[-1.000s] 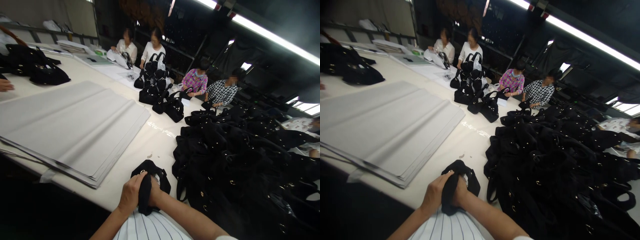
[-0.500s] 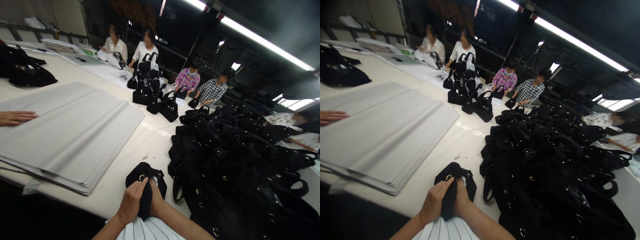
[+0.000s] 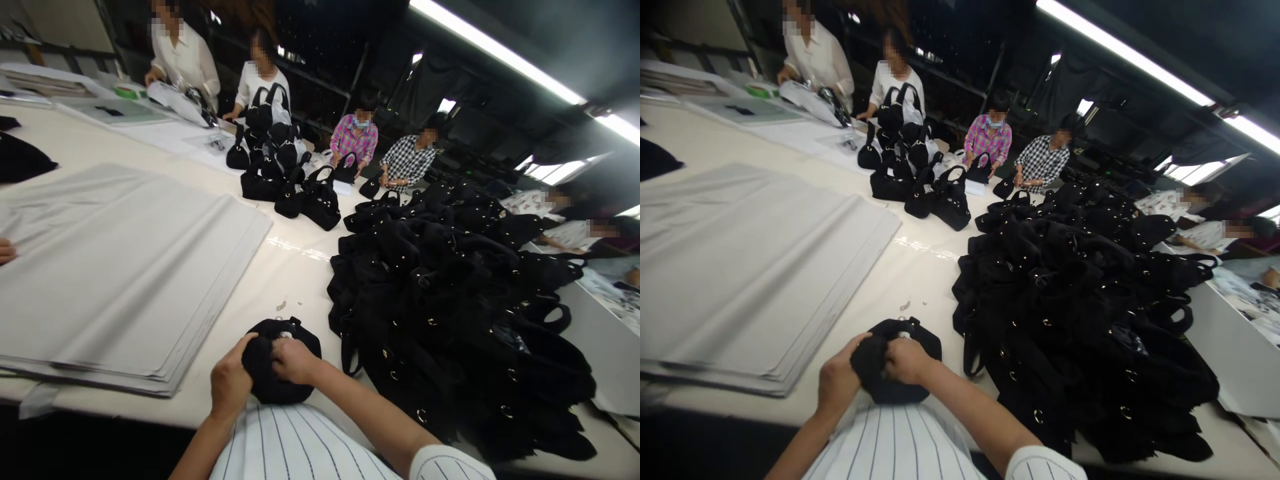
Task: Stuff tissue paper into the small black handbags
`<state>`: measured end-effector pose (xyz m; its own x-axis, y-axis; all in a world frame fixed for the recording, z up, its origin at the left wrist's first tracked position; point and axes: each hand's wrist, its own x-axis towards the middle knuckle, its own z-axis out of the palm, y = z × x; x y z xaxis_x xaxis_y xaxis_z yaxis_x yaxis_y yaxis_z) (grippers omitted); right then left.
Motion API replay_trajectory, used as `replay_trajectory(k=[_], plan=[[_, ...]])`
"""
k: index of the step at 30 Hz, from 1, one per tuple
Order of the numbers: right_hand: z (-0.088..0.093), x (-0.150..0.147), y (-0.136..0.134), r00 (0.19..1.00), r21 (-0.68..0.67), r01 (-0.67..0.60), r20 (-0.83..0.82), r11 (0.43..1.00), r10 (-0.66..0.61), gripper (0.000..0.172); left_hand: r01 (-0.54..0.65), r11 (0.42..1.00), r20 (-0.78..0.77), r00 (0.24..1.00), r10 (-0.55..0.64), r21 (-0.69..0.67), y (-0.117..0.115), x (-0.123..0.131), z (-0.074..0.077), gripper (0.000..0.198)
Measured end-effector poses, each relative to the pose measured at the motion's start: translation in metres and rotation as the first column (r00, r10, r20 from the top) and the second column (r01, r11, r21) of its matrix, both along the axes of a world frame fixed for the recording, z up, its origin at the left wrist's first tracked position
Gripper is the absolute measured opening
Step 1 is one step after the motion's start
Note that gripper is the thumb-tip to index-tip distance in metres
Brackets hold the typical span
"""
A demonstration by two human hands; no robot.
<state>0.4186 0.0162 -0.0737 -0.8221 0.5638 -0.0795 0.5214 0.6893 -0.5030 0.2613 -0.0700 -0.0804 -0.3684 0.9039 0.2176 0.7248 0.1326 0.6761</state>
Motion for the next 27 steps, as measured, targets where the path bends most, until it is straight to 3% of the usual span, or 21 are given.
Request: replay_trajectory(k=[2,5,8,9,11,14,16,18,20,21,22,24,26,27], plan=[[0.009,0.02,-0.009,0.984,0.0,0.155,-0.088,0.988,-0.154,0.028,0.051,0.996,0.03,0.998,-0.049,-0.071,-0.005,-0.016,0.001,0.04],[0.014,0.043,-0.024,0.874,-0.029,0.465,-0.143,0.885,-0.464,0.033,0.262,0.961,0.042,0.965,-0.259,-0.085,-0.01,-0.039,0.009,0.044],[0.012,0.05,-0.028,0.753,-0.096,0.649,-0.067,0.755,-0.655,0.019,0.508,0.857,0.064,0.861,-0.504,-0.09,0.003,-0.045,0.026,0.058],[0.011,0.048,-0.027,0.728,-0.106,0.679,-0.033,0.726,-0.685,0.025,0.565,0.819,0.086,0.825,-0.558,-0.105,0.013,-0.041,0.033,0.063],[0.01,0.04,-0.019,0.71,-0.101,0.703,0.044,0.704,-0.703,0.043,0.615,0.771,0.132,0.788,-0.601,-0.163,0.039,-0.026,0.047,0.066],[0.009,0.027,0.002,0.718,-0.083,0.693,0.168,0.717,-0.675,0.051,0.636,0.718,0.196,0.771,-0.605,-0.284,0.081,-0.002,0.066,0.064],[0.009,0.023,0.018,0.732,-0.09,0.67,0.242,0.737,-0.637,0.053,0.721,0.597,0.316,0.692,-0.649,-0.352,0.103,0.003,0.08,0.065],[0.011,0.024,0.031,0.75,-0.143,0.643,0.32,0.753,-0.58,0.056,0.822,0.423,0.506,0.569,-0.648,-0.382,0.115,-0.003,0.093,0.068],[0.01,0.029,0.038,0.762,-0.23,0.629,0.375,0.743,-0.529,0.05,0.876,0.299,0.685,0.483,-0.546,-0.379,0.122,-0.013,0.101,0.067],[0.008,0.03,0.038,0.768,-0.274,0.625,0.384,0.731,-0.513,0.044,0.885,0.274,0.743,0.466,-0.481,-0.377,0.123,-0.017,0.1,0.064],[0.006,0.031,0.037,0.774,-0.306,0.623,0.379,0.72,-0.508,0.039,0.879,0.277,0.77,0.474,-0.428,-0.388,0.124,-0.02,0.097,0.061],[-0.001,0.031,0.03,0.778,-0.303,0.625,0.32,0.72,-0.541,0.029,0.807,0.357,0.688,0.589,-0.425,-0.47,0.126,-0.019,0.081,0.062],[-0.005,0.029,0.022,0.77,-0.254,0.637,0.237,0.728,-0.592,0.024,0.686,0.475,0.436,0.722,-0.537,-0.551,0.126,-0.012,0.058,0.071],[-0.006,0.029,0.019,0.769,-0.229,0.64,0.187,0.734,-0.612,0.023,0.637,0.527,0.302,0.752,-0.586,-0.563,0.124,-0.008,0.045,0.072]])
